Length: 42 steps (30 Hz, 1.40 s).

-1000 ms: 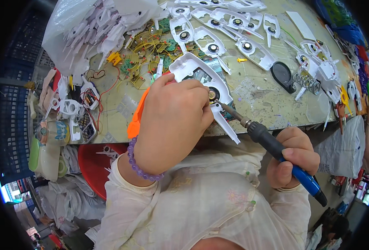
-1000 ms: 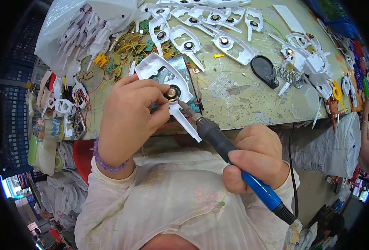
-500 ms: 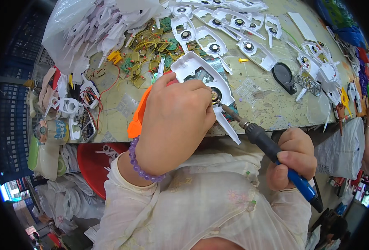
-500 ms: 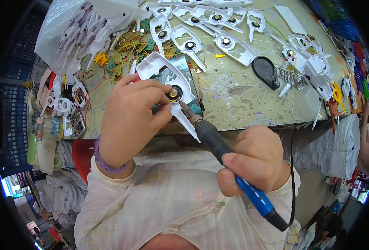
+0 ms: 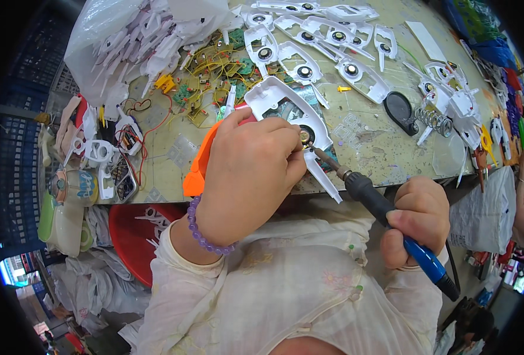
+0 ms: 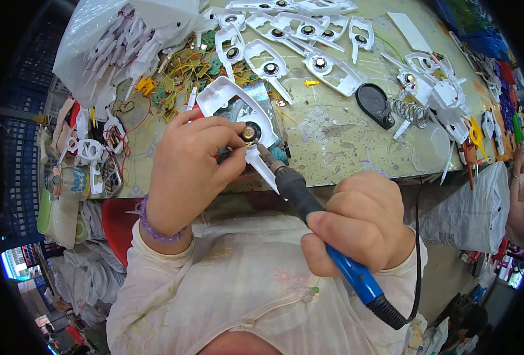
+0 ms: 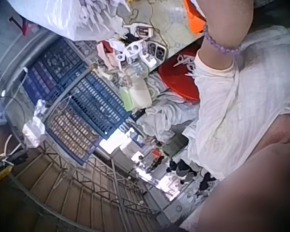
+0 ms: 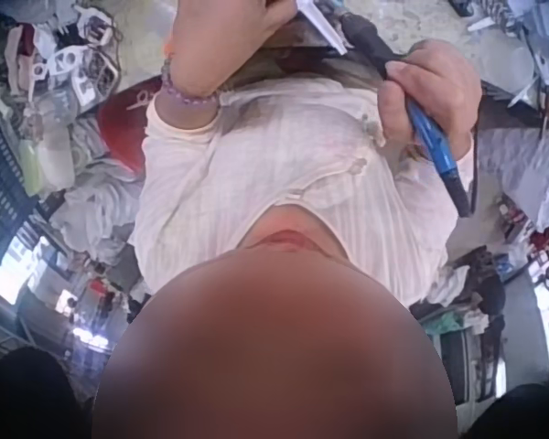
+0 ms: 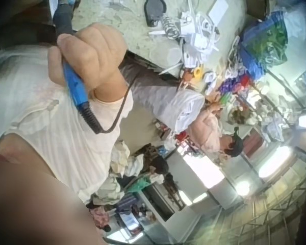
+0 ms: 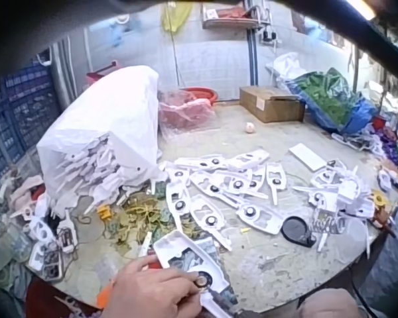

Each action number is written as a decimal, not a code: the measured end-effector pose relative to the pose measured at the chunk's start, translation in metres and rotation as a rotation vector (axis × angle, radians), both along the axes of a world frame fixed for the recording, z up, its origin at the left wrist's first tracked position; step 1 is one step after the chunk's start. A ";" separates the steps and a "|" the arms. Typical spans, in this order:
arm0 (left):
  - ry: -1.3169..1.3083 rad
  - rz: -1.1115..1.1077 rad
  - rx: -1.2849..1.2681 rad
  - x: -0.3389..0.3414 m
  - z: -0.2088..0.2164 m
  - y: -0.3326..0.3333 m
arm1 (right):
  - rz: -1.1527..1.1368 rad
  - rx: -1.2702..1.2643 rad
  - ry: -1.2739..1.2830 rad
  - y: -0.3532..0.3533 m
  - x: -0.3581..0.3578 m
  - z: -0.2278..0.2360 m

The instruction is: The person is soldering small electronic components and wires onto plastic toy parts at a factory workbench.

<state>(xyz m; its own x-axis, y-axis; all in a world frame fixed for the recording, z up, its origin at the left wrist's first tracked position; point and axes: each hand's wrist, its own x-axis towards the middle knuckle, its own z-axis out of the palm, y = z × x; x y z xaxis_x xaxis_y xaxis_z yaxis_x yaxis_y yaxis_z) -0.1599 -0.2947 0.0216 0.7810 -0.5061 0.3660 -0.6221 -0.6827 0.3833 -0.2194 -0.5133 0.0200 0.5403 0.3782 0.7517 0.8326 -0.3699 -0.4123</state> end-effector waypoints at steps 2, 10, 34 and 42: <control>-0.009 0.005 0.002 0.000 -0.001 0.001 | -0.008 -0.003 -0.013 0.002 -0.002 -0.003; -0.004 -0.001 -0.018 0.000 0.000 -0.001 | -0.040 0.067 -0.098 -0.002 -0.012 -0.026; -0.125 0.056 -0.273 0.003 0.003 0.023 | -1.020 0.675 0.145 -0.070 0.038 -0.079; -0.032 -0.053 -0.272 -0.018 -0.010 0.089 | -0.217 0.178 0.264 0.015 -0.014 -0.110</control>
<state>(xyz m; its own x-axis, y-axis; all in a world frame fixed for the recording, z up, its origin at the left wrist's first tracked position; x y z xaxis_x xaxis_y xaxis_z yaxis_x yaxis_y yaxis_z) -0.1777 -0.2054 0.0120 0.7417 -0.4260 0.5182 -0.6691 -0.5238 0.5272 -0.2333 -0.4979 -0.0899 0.7773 0.1099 0.6194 0.5993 -0.4291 -0.6759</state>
